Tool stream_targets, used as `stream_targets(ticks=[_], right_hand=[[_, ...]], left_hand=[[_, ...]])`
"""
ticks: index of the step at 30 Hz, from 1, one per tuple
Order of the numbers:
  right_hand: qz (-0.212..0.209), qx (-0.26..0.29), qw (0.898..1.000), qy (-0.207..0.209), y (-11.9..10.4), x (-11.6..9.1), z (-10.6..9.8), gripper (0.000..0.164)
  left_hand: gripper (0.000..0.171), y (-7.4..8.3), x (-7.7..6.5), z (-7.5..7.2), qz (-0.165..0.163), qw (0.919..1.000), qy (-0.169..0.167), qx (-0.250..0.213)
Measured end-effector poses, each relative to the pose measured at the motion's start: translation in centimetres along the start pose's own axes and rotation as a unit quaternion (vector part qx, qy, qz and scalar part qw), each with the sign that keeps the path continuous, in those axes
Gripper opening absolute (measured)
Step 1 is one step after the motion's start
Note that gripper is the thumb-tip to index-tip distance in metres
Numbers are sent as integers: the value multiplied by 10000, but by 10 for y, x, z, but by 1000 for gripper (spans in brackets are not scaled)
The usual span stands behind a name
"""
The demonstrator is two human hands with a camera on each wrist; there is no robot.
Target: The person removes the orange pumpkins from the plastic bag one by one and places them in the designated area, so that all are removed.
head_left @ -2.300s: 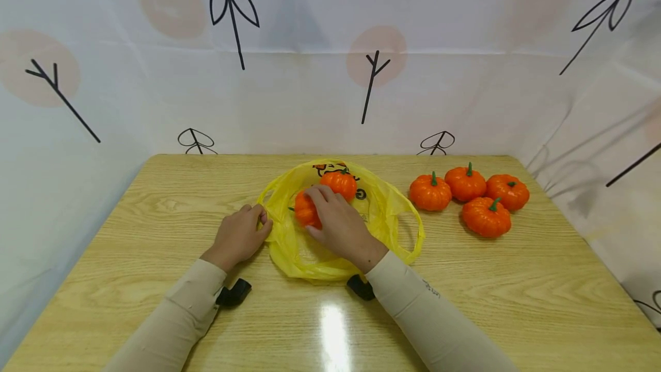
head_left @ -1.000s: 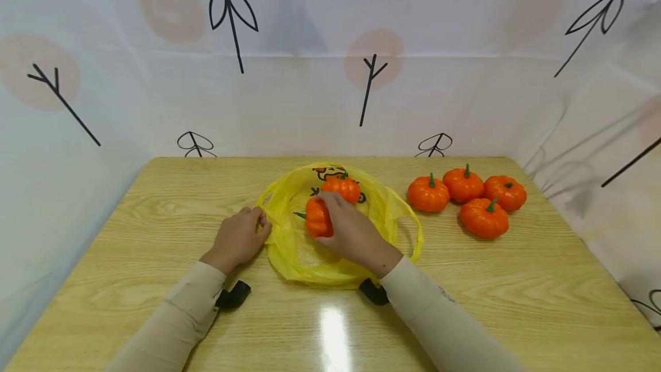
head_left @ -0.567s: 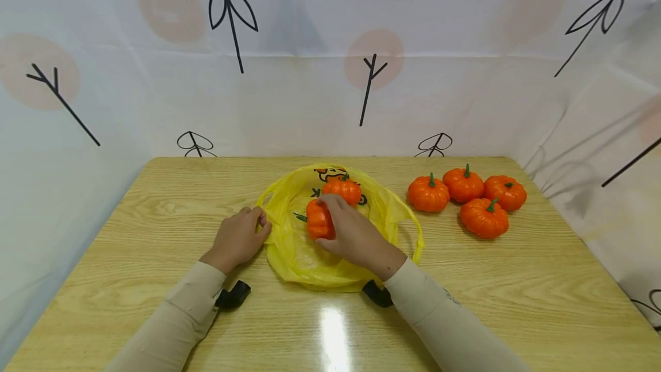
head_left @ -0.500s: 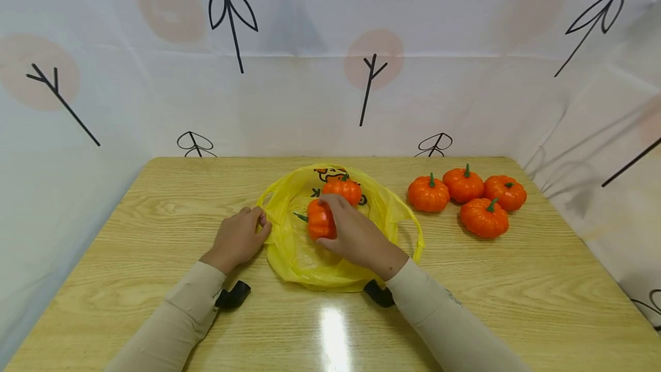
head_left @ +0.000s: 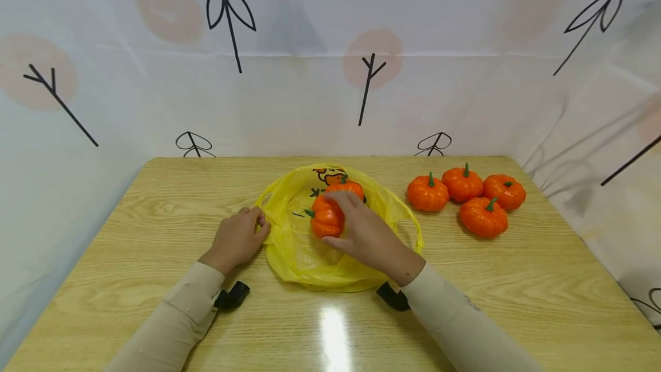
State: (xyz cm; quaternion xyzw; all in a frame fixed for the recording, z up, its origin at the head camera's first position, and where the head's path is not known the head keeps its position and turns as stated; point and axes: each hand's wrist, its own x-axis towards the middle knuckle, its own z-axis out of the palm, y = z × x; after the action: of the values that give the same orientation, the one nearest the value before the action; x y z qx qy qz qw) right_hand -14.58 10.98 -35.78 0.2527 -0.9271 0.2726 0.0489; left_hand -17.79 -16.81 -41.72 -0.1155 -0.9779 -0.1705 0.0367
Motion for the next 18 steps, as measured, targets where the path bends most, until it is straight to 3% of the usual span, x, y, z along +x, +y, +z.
stream_targets(ticks=[4, 18], right_hand=[[-231, -105, 9996, 137, 3, -6, -4, 80], [-375, -123, 9981, 470, 14, -26, -22, 78]], left_hand=[[17, 0, 0, 0, -20, 10000, -29, 10], [16, 0, 0, -1, 9, 10000, -16, -5]])
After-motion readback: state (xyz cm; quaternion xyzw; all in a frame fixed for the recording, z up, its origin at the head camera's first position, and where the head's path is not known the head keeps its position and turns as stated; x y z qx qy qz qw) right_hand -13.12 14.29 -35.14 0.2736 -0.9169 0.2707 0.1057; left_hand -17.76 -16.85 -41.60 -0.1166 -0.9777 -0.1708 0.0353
